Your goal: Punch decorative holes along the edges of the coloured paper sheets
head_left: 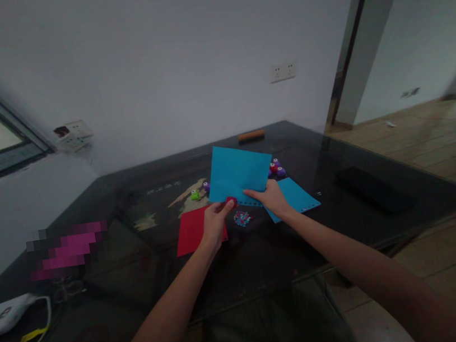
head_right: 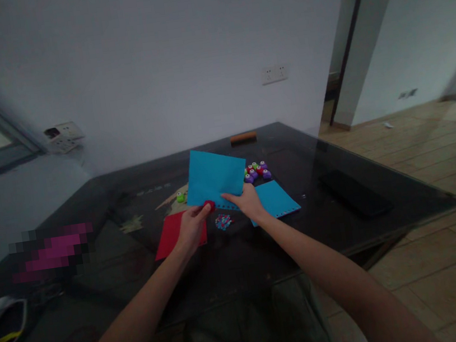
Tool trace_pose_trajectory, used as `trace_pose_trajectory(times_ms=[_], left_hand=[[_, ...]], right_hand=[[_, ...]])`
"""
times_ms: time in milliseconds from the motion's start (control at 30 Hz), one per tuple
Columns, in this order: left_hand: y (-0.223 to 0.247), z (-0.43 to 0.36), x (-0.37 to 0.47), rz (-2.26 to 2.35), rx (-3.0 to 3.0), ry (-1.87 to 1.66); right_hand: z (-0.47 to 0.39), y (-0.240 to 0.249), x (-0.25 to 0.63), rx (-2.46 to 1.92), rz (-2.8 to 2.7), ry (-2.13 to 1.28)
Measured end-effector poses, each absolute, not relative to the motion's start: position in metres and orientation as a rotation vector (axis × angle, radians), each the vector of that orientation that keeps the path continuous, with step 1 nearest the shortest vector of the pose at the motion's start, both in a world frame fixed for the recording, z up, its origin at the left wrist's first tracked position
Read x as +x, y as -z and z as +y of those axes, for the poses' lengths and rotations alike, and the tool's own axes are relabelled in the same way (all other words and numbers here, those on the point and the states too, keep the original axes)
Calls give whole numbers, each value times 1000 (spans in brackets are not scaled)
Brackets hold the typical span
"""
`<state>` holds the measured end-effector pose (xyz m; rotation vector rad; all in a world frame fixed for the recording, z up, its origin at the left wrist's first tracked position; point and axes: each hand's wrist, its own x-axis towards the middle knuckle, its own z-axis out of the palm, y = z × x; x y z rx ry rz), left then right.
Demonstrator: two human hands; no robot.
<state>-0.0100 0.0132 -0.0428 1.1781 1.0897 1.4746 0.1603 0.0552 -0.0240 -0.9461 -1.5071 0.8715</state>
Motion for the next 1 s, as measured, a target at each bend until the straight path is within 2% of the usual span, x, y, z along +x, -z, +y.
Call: trace_pose_trajectory(times_ms=[400,1000], left_hand=[[40,12,-9,957,1051,-1423],[33,12,-16,1056,1224,-1225]], right_hand=[[56,23,162,-912,-1483,-898],[57,20,164,-936,-1448,-865]])
